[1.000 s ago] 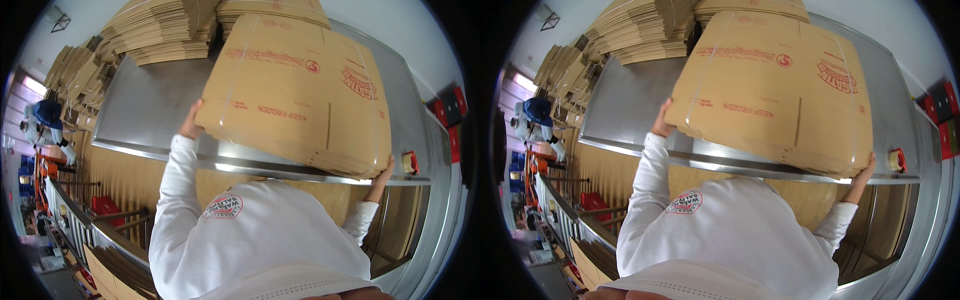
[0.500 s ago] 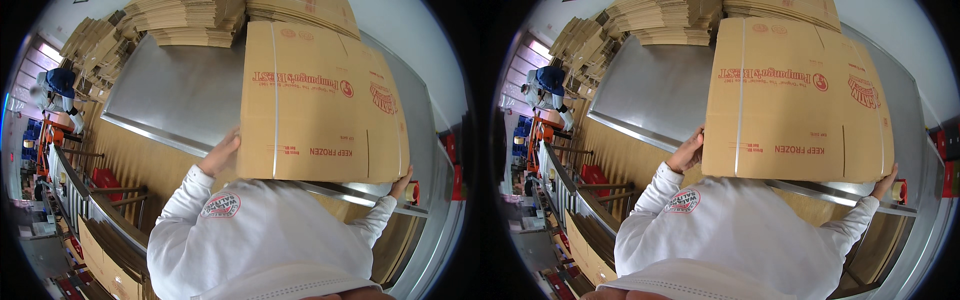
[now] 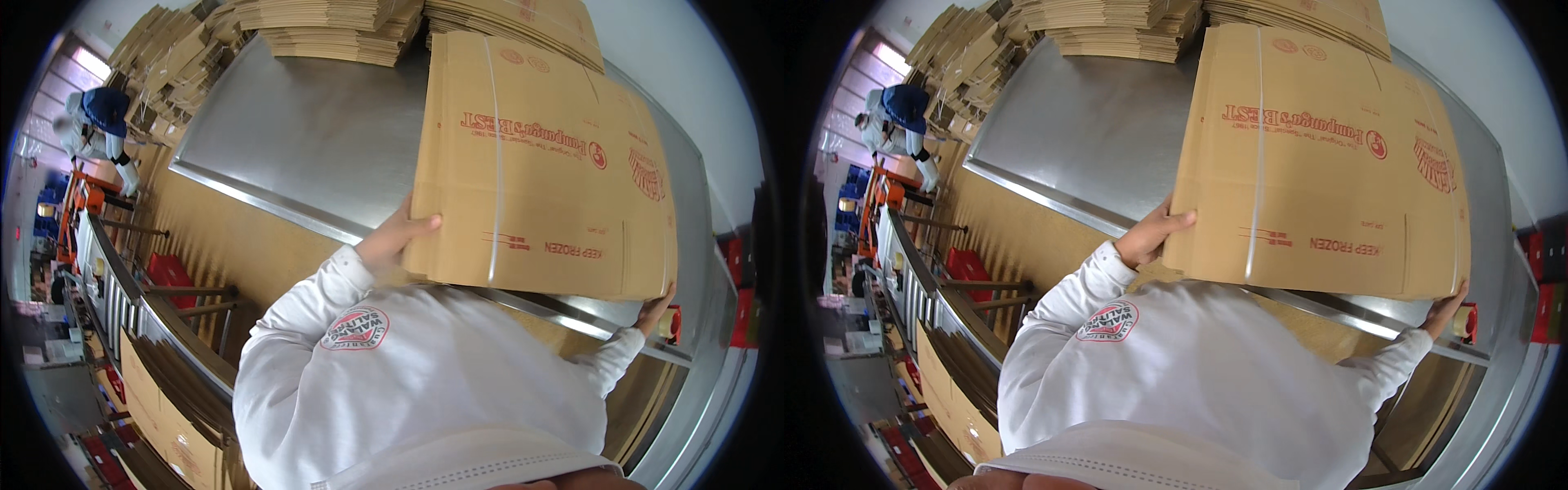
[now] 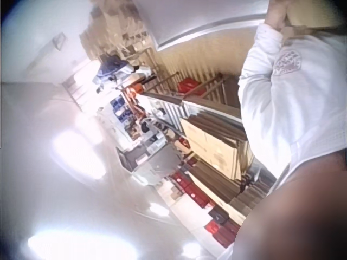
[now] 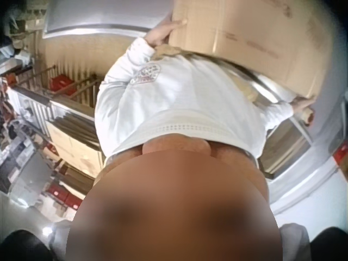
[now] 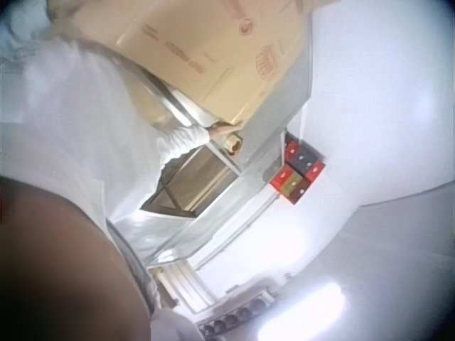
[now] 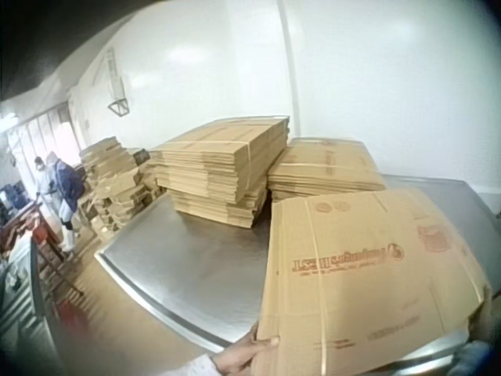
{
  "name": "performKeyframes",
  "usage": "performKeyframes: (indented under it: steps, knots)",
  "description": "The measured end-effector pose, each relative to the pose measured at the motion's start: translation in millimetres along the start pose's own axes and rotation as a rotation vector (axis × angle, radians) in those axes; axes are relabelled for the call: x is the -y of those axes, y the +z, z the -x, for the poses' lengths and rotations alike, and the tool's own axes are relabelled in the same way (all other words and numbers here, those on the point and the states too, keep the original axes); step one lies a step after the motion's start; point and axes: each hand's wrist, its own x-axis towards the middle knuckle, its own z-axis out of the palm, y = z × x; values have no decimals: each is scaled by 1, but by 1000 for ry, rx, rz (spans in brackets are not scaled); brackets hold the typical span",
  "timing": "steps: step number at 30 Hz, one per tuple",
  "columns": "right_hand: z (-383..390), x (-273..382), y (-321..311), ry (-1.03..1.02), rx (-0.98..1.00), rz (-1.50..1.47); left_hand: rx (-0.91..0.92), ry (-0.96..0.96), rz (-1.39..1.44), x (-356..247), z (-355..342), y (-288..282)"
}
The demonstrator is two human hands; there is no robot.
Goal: The person repeatedly picks up flat cardboard boxes, folds the flaps, and seals them with packing tape using a handheld dispenser. The person then stacks the sealed boxes on the table and later removes a plastic strap from a stack of boxes.
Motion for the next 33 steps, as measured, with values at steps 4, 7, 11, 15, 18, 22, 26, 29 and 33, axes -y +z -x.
performKeyframes:
  steps: [4,7,11,15,18,22,26,29,33]
  knots:
    - [23,-4,4,42,66,30,-62,-76,95,-7,10,-34]
    - [28,-7,1,29,11,69,-106,-200,24,-34,1,-52]
    - [30,3,19,-438,-345,430,-50,-138,-33,-53,-23,-43]
    - [135,71,165,-724,231,653,7,-73,195,-36,-32,-42]
    - [247,53,278,-779,846,697,-8,-6,271,-17,-27,-31]
    - [342,38,363,-1252,1444,771,-133,75,315,20,-18,-29]
    - [368,21,372,-1451,1346,814,-174,2,165,-8,-9,-21]
    - [381,18,379,-1527,1267,854,29,-61,69,-13,-21,-43]
    - [385,-1,385,-1571,1180,885,53,21,210,-11,-42,-41]
